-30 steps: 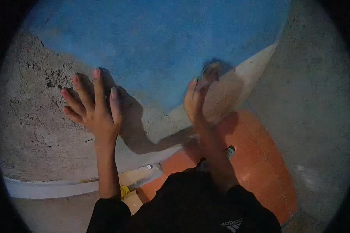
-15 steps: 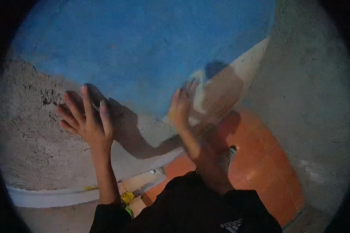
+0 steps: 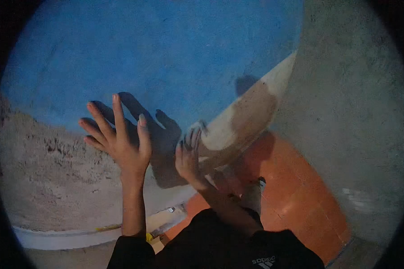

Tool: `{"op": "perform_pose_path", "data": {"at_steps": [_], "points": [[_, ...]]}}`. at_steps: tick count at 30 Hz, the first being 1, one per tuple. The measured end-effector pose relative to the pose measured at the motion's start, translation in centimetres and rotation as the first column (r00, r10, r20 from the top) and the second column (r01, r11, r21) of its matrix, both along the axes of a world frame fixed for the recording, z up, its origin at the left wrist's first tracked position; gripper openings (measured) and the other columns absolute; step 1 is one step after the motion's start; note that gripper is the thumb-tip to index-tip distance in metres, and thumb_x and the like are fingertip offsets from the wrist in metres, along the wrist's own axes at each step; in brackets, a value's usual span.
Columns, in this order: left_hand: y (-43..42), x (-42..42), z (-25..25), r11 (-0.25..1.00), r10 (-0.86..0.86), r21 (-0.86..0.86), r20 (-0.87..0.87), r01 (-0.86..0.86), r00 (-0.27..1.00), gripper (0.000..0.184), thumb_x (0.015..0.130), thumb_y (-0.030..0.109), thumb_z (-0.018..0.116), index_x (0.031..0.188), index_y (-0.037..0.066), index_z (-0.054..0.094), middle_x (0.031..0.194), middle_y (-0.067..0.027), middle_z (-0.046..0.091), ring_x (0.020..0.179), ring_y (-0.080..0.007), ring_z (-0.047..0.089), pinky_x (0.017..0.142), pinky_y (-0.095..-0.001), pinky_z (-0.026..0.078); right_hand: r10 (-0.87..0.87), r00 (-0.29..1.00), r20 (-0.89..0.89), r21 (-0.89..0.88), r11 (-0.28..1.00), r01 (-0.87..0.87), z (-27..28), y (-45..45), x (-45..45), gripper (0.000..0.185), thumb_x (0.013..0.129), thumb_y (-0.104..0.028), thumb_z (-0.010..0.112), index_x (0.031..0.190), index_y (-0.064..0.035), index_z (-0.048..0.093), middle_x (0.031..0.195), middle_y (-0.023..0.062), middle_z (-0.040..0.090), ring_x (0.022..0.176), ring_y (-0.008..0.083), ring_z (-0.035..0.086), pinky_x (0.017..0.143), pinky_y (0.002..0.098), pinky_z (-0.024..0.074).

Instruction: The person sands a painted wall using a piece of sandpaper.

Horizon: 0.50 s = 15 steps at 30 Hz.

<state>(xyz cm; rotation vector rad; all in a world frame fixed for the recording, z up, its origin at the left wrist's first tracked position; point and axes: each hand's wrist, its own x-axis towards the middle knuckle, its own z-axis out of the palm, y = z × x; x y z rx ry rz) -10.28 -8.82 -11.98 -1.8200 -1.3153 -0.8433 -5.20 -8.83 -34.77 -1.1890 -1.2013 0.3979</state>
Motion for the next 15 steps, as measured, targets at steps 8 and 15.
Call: {"op": "perform_pose_path", "data": {"at_steps": [8, 15], "points": [[2.7, 4.5, -1.9, 0.999, 0.033, -0.004, -0.059, -0.033, 0.998, 0.060, 0.095, 0.045, 0.056, 0.151, 0.026, 0.042, 0.165, -0.0142, 0.007, 0.148, -0.0481, -0.007, 0.108, -0.0750, -0.005, -0.107, 0.925, -0.365, -0.140, 0.988, 0.059, -2.5, 13.2, 17.6, 0.057, 0.106, -0.029, 0.035, 0.149, 0.0071, 0.026, 0.158, 0.0295, 0.017, 0.146, 0.0514, 0.008, 0.117, 0.0599, 0.0158], [5.5, 8.3, -2.3, 0.998, 0.064, -0.007, -0.045, -0.064, 0.997, 0.061, 0.094, 0.041, 0.057, 0.151, 0.023, 0.042, 0.165, -0.0180, 0.003, 0.147, -0.0475, -0.014, 0.107, -0.0719, -0.011, 0.127, 0.985, 0.119, -0.270, 0.959, -0.091, -5.9, 5.8, 12.0, 0.061, 0.106, -0.032, 0.033, 0.153, 0.0055, 0.020, 0.161, 0.0285, 0.008, 0.149, 0.0450, 0.003, 0.120, 0.0564, 0.0089]]}}
